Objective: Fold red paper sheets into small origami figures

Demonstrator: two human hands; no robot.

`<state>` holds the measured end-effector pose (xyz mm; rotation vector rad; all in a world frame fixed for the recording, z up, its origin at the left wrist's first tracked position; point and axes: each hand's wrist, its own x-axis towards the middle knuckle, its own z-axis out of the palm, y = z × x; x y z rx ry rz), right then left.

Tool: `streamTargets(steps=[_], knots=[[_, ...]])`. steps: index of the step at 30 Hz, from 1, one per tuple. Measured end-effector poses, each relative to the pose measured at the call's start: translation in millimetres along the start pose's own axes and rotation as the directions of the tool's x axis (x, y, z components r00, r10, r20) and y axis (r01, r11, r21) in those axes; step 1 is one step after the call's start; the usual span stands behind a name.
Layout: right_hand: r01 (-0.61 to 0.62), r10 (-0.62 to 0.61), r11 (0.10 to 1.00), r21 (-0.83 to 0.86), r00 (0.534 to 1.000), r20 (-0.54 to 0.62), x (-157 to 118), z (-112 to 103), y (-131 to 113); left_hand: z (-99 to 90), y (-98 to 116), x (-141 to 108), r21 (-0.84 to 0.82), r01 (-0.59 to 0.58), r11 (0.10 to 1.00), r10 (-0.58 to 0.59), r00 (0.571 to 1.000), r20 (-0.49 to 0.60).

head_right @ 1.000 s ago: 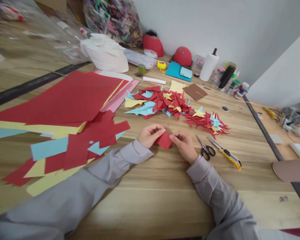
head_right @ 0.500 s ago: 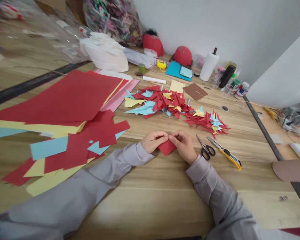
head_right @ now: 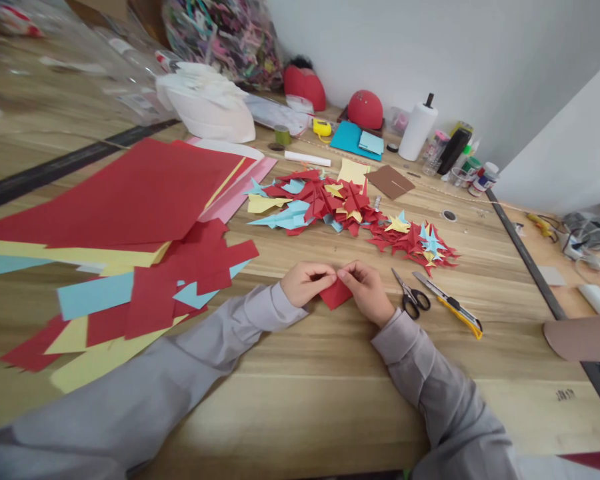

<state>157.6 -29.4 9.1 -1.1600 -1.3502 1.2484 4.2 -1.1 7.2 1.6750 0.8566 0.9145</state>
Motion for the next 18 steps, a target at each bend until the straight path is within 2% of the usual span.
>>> streamTargets(steps=[6, 11, 18], knots=[[-0.027, 0.026, 0.999, 0.039, 0.999, 0.033, -0.9, 0.0, 1.1, -0.3, 3.3, 1.0, -0.032, -0.060, 0.998, 0.060, 0.998, 0.005], [-0.067, 0.070, 0.990, 0.123, 0.997, -0.019, -1.2, 1.8, -1.0, -1.2, 4.6, 2.0, -0.038, -0.076, 0.996, 0.076, 0.997, -0.006], [-0.107, 0.138, 0.961, 0.254, 0.985, -0.105, 2.3, -2.7, -0.6, -2.4, 5.4, 0.4, -0.089, 0.010, 0.996, -0.014, 0.999, -0.044]])
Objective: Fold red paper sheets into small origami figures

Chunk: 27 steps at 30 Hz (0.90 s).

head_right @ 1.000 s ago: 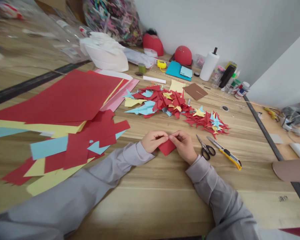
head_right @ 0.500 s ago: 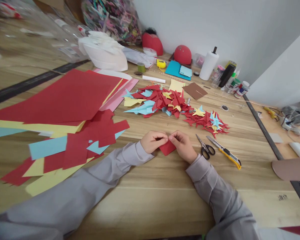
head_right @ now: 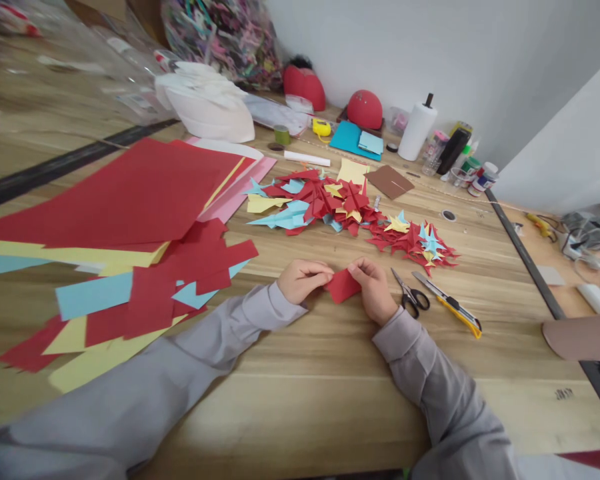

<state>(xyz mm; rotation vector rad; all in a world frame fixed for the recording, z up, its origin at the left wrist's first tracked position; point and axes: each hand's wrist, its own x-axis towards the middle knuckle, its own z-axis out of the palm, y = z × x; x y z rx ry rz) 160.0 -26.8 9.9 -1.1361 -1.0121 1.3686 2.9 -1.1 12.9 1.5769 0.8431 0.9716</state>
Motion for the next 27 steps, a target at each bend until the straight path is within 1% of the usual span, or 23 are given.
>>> streamTargets(steps=[4, 10, 12, 14, 16, 18, 21, 27], knots=[[-0.017, 0.021, 0.998, 0.067, 0.998, -0.055, 2.6, -1.5, -1.1, 0.3, -0.8, -1.2, -0.064, 0.052, 0.997, -0.053, 0.998, -0.014], [-0.002, 0.010, 0.993, 0.121, 0.998, -0.065, 4.0, -2.9, -1.8, -1.4, -5.2, -2.0, -0.133, 0.093, 0.987, -0.099, 0.994, -0.043], [0.005, 0.001, 0.993, 0.118, 0.999, -0.050, 4.3, -4.5, 0.0, -1.0, -5.4, -2.2, -0.118, 0.076, 0.990, -0.084, 0.994, -0.067], [0.021, -0.018, 0.996, 0.085, 0.999, -0.028, 4.2, -5.7, 2.5, 0.3, -4.7, -2.3, -0.038, 0.037, 0.999, -0.039, 0.996, -0.074], [0.038, -0.037, 0.998, 0.056, 0.999, -0.007, 3.5, -5.9, 4.6, 1.8, -4.0, -2.4, 0.059, 0.005, 0.998, -0.002, 0.998, -0.055], [0.046, -0.047, 0.998, 0.050, 0.999, 0.019, 2.6, -5.3, 5.3, 2.9, -3.9, -2.4, 0.103, -0.003, 0.995, 0.008, 0.999, -0.042], [0.065, -0.066, 0.998, 0.011, 0.995, 0.069, 1.7, -3.7, 3.9, 2.9, -4.9, -2.0, 0.079, -0.008, 0.997, 0.013, 0.998, -0.067], [0.119, -0.097, 0.979, -0.168, 0.986, 0.132, 0.7, -2.5, 3.4, 2.9, -9.2, 0.1, -0.040, -0.015, 0.999, 0.009, 0.988, -0.151]])
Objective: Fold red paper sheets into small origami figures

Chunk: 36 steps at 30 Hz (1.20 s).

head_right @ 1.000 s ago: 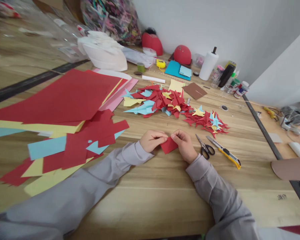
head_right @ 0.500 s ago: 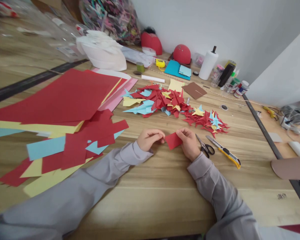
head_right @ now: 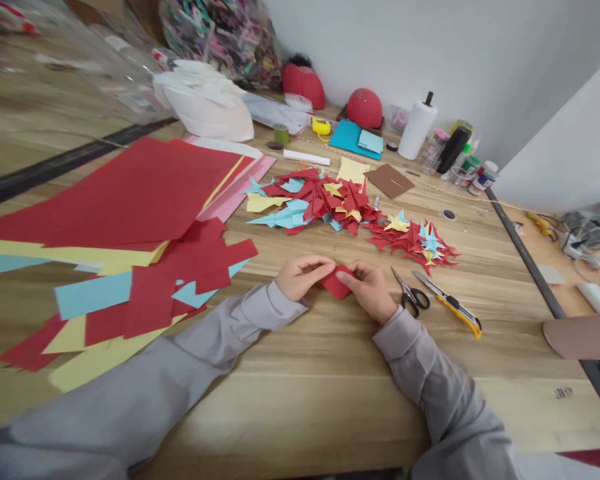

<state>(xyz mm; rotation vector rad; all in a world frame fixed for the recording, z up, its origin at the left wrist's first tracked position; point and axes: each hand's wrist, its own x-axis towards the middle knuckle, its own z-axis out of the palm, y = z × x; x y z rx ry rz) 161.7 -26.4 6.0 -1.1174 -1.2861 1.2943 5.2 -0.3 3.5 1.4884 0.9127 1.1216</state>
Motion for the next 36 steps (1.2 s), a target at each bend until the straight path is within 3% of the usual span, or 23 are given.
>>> streamTargets(steps=[5, 9, 16, 22, 29, 36], knots=[[0.013, -0.006, 0.986, -0.164, 0.999, 0.042, -2, 2, 1, 1.7, -2, 1, 0.016, 0.003, 1.000, -0.003, 1.000, -0.004], [-0.011, 0.016, 0.975, -0.221, 1.000, 0.022, -2, 3, -2, 1.7, -2, 3, -0.098, 0.080, 0.992, -0.091, 0.990, -0.105], [-0.045, 0.048, 0.993, -0.112, 0.999, 0.022, 0, 4, -4, -1.9, -10, 13, -0.410, 0.146, 0.900, -0.268, 0.929, -0.257], [-0.041, 0.040, 0.997, -0.069, 0.999, -0.017, -1, 4, -5, -2.8, -12, 16, -0.587, 0.153, 0.795, -0.366, 0.893, -0.263], [0.032, -0.026, 0.998, 0.049, 0.992, -0.121, 0, -1, 4, -2.8, -11, 16, -0.547, 0.111, 0.830, -0.314, 0.903, -0.293], [0.080, -0.051, 0.987, 0.137, 0.977, -0.206, 2, -2, 8, -4.0, -10, 13, -0.492, 0.126, 0.862, -0.263, 0.940, -0.220]])
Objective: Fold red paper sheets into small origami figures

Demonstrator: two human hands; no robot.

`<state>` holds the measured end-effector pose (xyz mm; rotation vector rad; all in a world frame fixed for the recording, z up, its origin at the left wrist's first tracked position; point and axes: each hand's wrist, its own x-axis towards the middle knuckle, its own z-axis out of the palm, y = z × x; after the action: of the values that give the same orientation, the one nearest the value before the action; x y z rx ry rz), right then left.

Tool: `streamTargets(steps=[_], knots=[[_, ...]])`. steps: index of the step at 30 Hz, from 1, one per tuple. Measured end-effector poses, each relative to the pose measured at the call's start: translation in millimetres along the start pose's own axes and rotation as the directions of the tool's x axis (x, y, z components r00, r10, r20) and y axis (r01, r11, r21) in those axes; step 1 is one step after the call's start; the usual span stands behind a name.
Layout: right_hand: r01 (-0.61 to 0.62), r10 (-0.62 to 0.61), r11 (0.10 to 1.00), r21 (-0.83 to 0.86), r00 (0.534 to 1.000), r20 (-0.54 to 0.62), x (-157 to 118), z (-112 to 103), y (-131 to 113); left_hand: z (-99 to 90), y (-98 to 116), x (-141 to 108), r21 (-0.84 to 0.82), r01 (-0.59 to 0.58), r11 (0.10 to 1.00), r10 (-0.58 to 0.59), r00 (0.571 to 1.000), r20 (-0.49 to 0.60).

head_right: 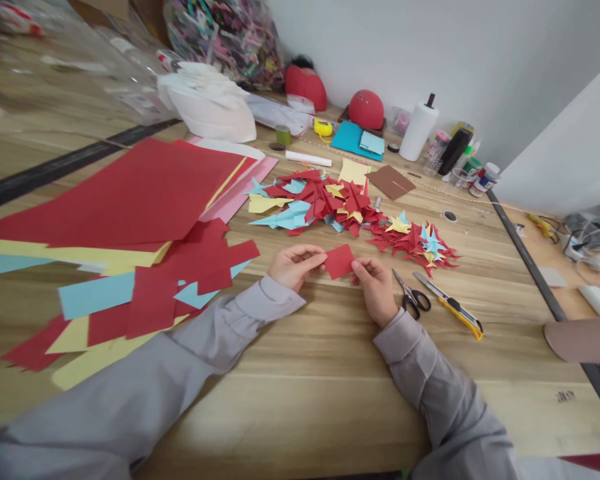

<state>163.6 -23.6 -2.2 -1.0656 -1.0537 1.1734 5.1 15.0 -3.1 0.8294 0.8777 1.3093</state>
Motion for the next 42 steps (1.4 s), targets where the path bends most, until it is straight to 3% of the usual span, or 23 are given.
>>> streamTargets(steps=[6, 24, 37, 42], knots=[[0.018, -0.020, 0.994, -0.112, 1.000, -0.019, -1, 1, 0, 1.4, 4, -1, -0.058, 0.022, 0.998, -0.026, 0.997, -0.072], [-0.041, 0.041, 0.999, -0.008, 0.993, 0.114, -5, 0, -7, 3.9, 4, -3, -0.064, 0.074, 0.995, -0.073, 0.997, 0.022], [-0.075, 0.076, 0.993, 0.092, 0.997, -0.003, 0, 4, -12, 7.4, 8, -9, 0.118, 0.012, 0.993, -0.022, 0.996, 0.084], [-0.081, 0.084, 0.993, 0.083, 0.996, -0.036, 0, 4, -11, 6.7, 5, -13, 0.201, -0.022, 0.979, -0.015, 0.983, 0.183]])
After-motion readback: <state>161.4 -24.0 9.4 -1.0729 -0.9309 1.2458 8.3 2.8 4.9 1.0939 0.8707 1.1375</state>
